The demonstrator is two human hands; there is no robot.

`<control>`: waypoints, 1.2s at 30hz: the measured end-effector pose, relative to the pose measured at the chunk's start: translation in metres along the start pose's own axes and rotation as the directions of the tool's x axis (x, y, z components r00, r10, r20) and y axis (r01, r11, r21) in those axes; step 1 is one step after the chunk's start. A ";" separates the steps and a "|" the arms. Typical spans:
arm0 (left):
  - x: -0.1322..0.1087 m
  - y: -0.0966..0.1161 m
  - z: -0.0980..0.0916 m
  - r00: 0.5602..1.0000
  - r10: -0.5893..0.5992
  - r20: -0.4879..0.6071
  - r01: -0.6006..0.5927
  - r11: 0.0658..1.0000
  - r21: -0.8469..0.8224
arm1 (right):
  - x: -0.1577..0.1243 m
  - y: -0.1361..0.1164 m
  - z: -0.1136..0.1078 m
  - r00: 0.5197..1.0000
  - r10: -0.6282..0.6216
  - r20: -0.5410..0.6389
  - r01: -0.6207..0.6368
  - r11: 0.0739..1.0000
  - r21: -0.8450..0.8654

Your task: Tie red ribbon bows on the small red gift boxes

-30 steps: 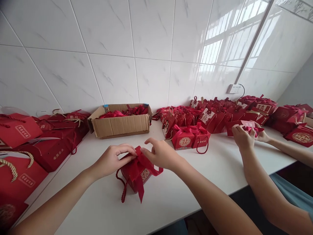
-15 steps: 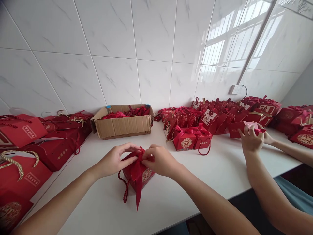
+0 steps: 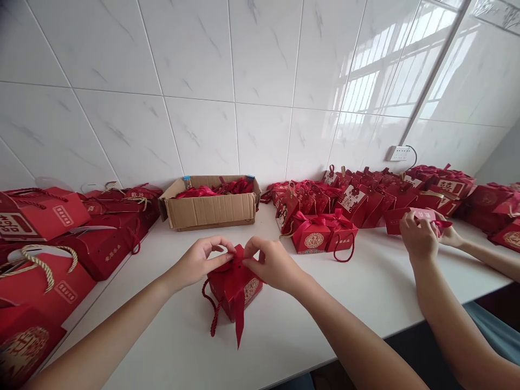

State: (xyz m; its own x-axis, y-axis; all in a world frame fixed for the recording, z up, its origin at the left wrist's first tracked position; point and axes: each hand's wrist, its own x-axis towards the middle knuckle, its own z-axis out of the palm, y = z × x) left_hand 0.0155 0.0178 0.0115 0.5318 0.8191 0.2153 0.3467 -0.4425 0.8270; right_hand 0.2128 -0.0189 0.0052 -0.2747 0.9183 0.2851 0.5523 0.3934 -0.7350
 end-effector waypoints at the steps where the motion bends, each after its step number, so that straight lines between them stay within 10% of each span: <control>1: 0.000 0.000 0.000 1.000 0.004 0.011 -0.004 1.000 -0.001 | 0.000 0.000 0.000 1.000 -0.003 -0.005 0.003 1.000 -0.028; 7: -0.002 -0.003 0.001 0.996 0.052 0.069 -0.053 0.998 0.017 | 0.002 0.001 0.005 0.995 -0.070 -0.077 0.053 0.979 -0.197; 14: -0.007 0.001 0.010 0.993 0.051 -0.106 -0.039 0.993 0.111 | 0.007 0.010 0.011 0.951 -0.245 -0.188 0.169 0.922 -0.349; 19: -0.009 0.001 0.025 0.954 -0.068 -0.292 0.075 0.997 0.014 | 0.001 0.001 0.009 0.971 -0.158 -0.182 0.127 0.977 -0.172; 29: -0.009 0.002 0.027 0.919 -0.289 -0.268 0.226 0.944 -0.241 | 0.007 0.001 0.026 0.992 0.034 -0.123 -0.027 0.998 0.059; 36: -0.008 0.005 0.026 0.925 -0.192 -0.327 0.167 0.981 -0.102 | 0.015 0.004 0.022 0.995 0.023 -0.098 -0.013 0.995 0.101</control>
State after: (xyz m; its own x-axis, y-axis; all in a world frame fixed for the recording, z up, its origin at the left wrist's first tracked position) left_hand 0.0325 -0.0005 0.0003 0.1730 0.9623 0.2100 0.3498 -0.2593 0.9002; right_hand 0.1935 -0.0046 -0.0068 -0.1834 0.9269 0.3275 0.4734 0.3753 -0.7969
